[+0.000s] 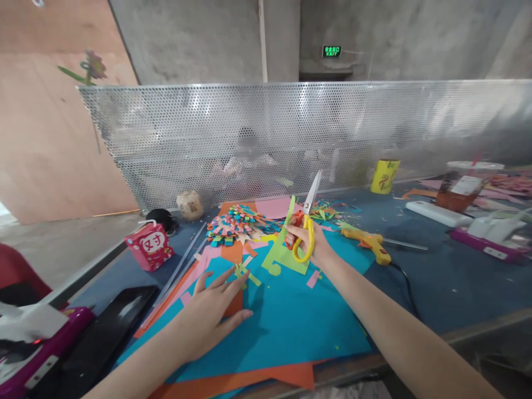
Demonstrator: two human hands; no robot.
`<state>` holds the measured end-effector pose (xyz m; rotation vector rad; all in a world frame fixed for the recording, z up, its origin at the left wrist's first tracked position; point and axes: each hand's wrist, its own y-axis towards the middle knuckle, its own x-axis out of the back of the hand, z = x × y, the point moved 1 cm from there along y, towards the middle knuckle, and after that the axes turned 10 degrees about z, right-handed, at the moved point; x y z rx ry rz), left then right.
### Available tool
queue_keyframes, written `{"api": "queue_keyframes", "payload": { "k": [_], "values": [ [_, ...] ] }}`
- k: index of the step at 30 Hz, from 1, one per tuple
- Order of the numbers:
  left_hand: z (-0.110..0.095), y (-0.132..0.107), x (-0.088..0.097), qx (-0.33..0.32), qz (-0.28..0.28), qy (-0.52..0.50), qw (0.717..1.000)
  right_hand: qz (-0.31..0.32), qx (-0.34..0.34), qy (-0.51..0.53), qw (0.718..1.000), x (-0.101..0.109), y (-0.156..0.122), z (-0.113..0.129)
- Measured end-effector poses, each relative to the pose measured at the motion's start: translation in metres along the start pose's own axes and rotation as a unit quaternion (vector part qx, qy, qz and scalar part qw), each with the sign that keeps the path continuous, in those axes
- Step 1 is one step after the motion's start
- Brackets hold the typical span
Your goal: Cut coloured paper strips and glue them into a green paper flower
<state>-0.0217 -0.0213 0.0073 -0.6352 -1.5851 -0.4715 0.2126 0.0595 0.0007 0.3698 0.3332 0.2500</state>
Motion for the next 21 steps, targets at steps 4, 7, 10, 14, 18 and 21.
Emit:
{"api": "queue_keyframes", "payload": {
  "k": [4,7,10,14,18,21],
  "values": [
    [0.004,0.015,0.010,0.028,-0.100,-0.047,0.993,0.012,-0.001,-0.040,0.999,0.000,0.001,-0.002],
    [-0.001,0.027,0.016,0.043,-0.151,-0.181,0.971,0.036,-0.015,-0.088,0.995,-0.005,-0.001,0.001],
    [-0.009,0.041,0.016,0.014,-0.120,-0.304,0.945,0.066,-0.032,-0.138,0.988,-0.012,-0.005,0.005],
    [-0.012,0.054,0.005,-0.012,-0.061,-0.358,0.932,0.098,-0.042,-0.185,0.977,-0.020,-0.010,0.006],
    [-0.005,0.056,-0.001,-0.007,-0.074,-0.488,0.870,0.113,-0.042,-0.210,0.970,-0.025,-0.015,0.004],
    [0.005,0.053,0.005,0.035,-0.175,-0.543,0.821,0.110,-0.025,-0.275,0.955,-0.028,-0.020,0.006]
  ]
}}
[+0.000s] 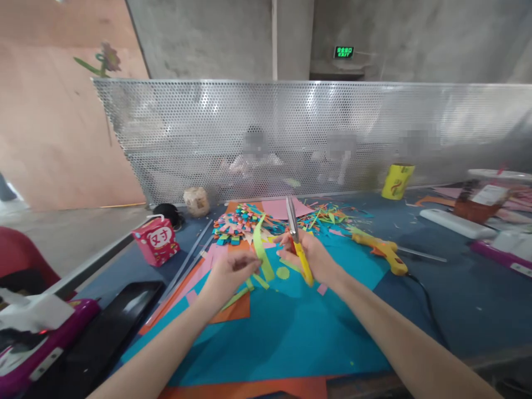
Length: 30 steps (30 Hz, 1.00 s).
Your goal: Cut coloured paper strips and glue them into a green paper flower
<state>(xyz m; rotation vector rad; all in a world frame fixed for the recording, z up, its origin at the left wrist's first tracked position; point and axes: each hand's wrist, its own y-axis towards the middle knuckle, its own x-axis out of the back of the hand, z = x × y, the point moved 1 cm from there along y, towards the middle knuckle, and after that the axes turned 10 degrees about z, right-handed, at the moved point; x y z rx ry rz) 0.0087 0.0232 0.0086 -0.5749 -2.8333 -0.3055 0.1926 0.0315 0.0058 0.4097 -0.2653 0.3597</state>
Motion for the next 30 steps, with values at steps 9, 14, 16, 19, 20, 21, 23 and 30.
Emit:
{"api": "queue_keyframes", "payload": {
  "k": [9,14,16,19,20,21,23,30],
  "values": [
    [-0.003,-0.001,0.026,-0.085,-0.251,-0.143,0.954,0.051,-0.107,-0.226,0.967,-0.010,-0.012,0.008],
    [-0.006,-0.003,0.023,-0.108,-0.263,-0.145,0.948,0.106,-0.143,-0.212,0.961,-0.015,-0.014,0.011],
    [-0.007,-0.004,0.022,-0.110,-0.268,-0.136,0.948,0.110,-0.150,-0.208,0.960,-0.015,-0.014,0.012],
    [-0.008,-0.005,0.021,-0.112,-0.268,-0.124,0.949,0.116,-0.144,-0.205,0.961,-0.015,-0.013,0.010],
    [-0.009,-0.005,0.021,-0.112,-0.265,-0.121,0.950,0.117,-0.142,-0.201,0.962,-0.014,-0.013,0.008],
    [-0.009,-0.006,0.020,-0.111,-0.262,-0.117,0.952,0.119,-0.142,-0.194,0.963,-0.014,-0.013,0.006],
    [-0.009,-0.007,0.020,-0.106,-0.255,-0.106,0.955,0.121,-0.147,-0.182,0.965,-0.013,-0.013,0.003],
    [-0.008,-0.006,0.018,-0.111,-0.253,-0.101,0.956,0.132,-0.142,-0.185,0.964,-0.011,-0.013,-0.001]
  ]
}}
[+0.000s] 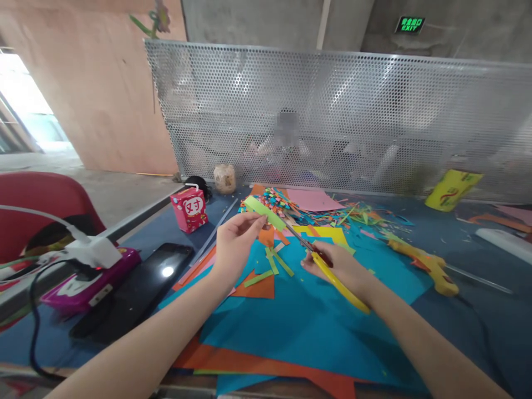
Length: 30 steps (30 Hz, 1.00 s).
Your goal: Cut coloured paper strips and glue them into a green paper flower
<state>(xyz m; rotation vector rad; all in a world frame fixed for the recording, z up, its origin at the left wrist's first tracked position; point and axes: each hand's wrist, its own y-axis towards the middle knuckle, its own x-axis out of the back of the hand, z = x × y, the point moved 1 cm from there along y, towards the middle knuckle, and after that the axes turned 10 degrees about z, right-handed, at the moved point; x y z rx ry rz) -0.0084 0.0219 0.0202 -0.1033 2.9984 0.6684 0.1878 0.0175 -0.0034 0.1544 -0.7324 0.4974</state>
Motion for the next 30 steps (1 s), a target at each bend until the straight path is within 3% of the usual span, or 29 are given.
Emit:
{"api": "queue_keyframes", "payload": {
  "k": [24,30],
  "values": [
    [0.0012,-0.0016,-0.0012,0.005,0.026,0.034,0.999,-0.003,-0.014,-0.019,1.000,-0.0003,-0.0015,0.0040],
    [0.0027,-0.0015,-0.0010,-0.019,0.020,0.006,1.000,-0.003,-0.003,-0.024,1.000,-0.0010,-0.0011,0.0026]
  ]
}}
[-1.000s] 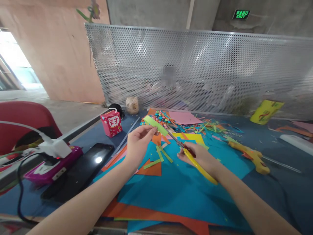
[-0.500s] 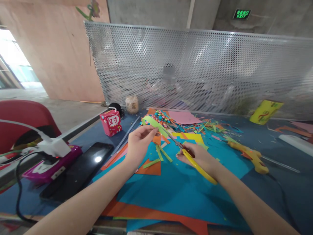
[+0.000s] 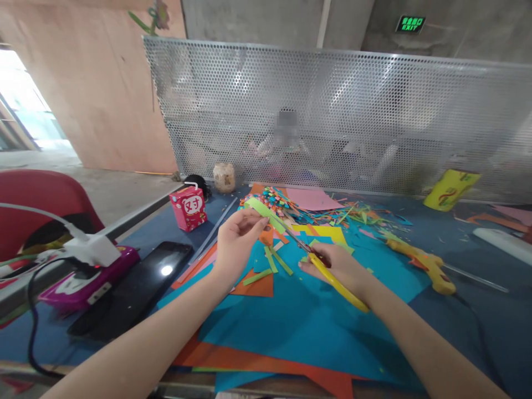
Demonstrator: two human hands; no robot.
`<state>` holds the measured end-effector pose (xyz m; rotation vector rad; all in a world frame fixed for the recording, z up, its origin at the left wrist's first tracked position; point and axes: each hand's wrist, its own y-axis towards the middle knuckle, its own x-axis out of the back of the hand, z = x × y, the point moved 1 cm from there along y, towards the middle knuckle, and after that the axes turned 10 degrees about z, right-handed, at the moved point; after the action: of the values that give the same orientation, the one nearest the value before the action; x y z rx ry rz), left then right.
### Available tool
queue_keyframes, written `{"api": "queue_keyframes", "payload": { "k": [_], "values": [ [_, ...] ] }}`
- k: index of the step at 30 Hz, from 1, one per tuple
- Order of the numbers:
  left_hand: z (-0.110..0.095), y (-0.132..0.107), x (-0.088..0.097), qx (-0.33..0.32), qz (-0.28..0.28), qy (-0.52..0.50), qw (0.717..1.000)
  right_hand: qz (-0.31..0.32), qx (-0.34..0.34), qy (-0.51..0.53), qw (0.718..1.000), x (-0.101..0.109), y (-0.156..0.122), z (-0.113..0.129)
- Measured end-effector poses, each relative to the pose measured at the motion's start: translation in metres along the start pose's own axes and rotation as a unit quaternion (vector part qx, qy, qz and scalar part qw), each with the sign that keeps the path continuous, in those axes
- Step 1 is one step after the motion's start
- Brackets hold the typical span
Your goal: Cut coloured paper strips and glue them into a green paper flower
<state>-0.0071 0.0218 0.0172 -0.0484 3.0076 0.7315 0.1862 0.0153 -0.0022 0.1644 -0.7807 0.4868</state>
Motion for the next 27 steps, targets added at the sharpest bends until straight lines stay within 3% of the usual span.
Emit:
{"api": "queue_keyframes", "payload": {
  "k": [27],
  "values": [
    [0.0020,0.0008,0.0010,0.014,-0.012,0.029,0.999,-0.031,-0.017,-0.040,0.999,0.0032,-0.0021,0.0086]
  ]
}}
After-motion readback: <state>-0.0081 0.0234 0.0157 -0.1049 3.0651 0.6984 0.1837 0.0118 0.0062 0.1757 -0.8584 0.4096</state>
